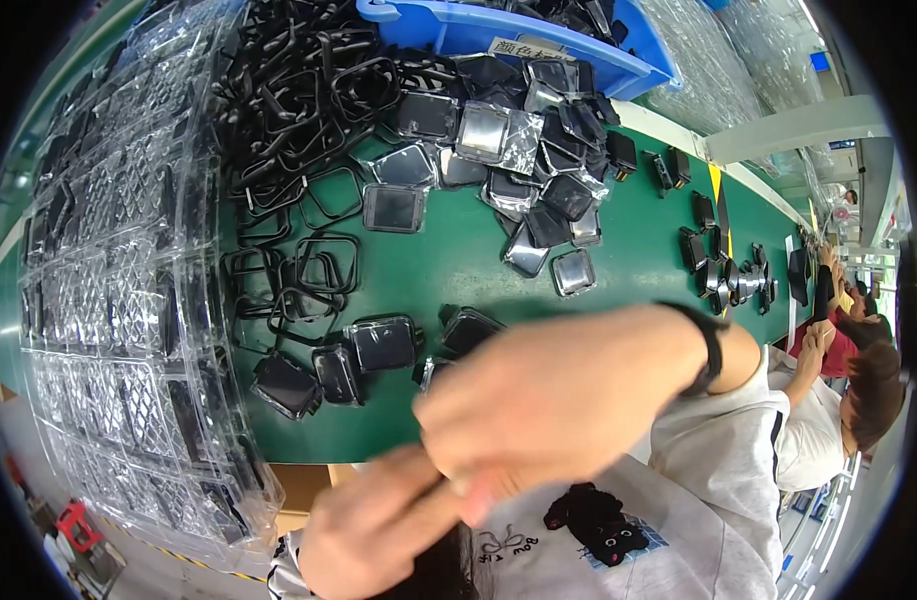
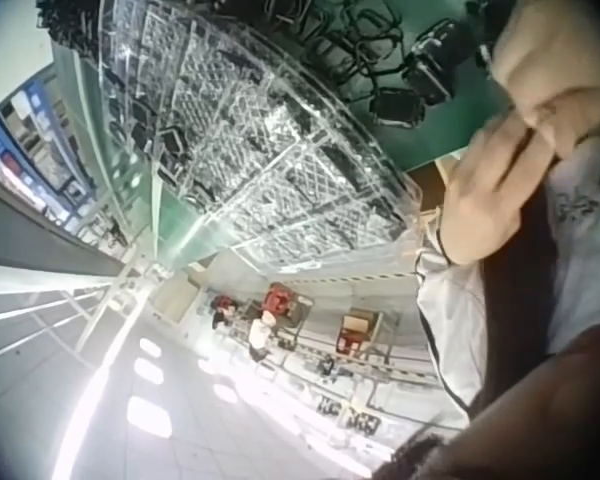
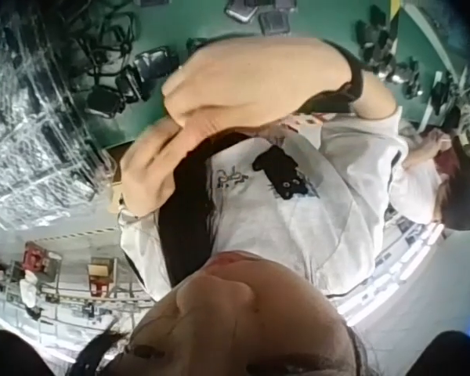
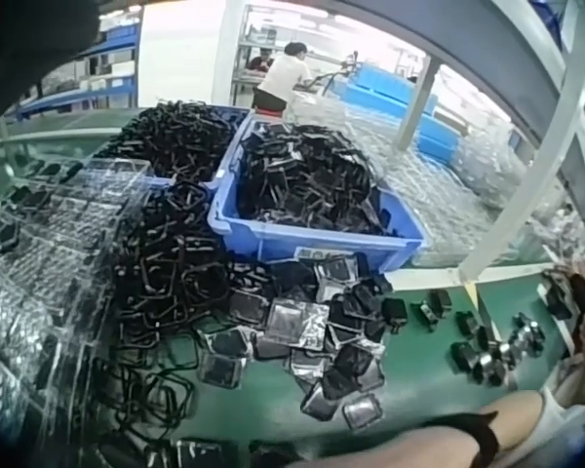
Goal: The person peels film from smartwatches, presses the screens, and snaps watch frames onto them. They then place the assembled smartwatches into a plastic tray.
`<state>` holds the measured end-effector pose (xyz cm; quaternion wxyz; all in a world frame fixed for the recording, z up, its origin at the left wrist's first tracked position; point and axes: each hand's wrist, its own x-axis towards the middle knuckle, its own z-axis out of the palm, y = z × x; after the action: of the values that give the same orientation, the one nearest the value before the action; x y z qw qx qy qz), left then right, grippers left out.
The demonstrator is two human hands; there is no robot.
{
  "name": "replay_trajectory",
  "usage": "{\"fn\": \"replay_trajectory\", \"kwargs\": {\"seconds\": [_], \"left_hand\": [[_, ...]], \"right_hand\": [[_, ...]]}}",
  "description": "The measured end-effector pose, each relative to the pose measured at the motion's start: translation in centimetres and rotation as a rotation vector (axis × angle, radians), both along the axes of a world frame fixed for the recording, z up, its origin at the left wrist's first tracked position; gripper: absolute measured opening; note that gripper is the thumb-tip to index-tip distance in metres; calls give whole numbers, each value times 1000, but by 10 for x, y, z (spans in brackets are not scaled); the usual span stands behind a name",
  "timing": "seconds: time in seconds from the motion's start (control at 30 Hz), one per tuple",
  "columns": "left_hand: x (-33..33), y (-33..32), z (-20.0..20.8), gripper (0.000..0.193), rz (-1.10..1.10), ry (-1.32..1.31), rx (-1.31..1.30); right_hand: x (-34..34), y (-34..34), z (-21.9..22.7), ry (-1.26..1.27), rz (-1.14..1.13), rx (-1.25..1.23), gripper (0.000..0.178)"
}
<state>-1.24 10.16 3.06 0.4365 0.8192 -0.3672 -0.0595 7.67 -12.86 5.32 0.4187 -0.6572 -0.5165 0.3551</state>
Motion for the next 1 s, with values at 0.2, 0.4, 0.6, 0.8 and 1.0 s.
{"fn": "replay_trajectory", "kwargs": {"seconds": [0.2, 0.4, 0.6, 0.8, 1.0], "left_hand": [[0, -14, -13, 56, 581, 480, -725], [20, -26, -19, 74, 617, 697, -936], [22, -27, -17, 68, 586, 814, -909], [17, -35, -27, 63, 260, 914, -1224], [12, -32, -39, 52, 421, 854, -912]], "right_hand": [[37, 22, -26, -793, -615, -62, 25], [36, 22, -27, -870, -500, -186, 22], [17, -2, 7, -527, -566, 107, 31], [-8, 1, -6, -553, -405, 169, 22], [-11, -4, -19, -373, -505, 245, 25]]}}
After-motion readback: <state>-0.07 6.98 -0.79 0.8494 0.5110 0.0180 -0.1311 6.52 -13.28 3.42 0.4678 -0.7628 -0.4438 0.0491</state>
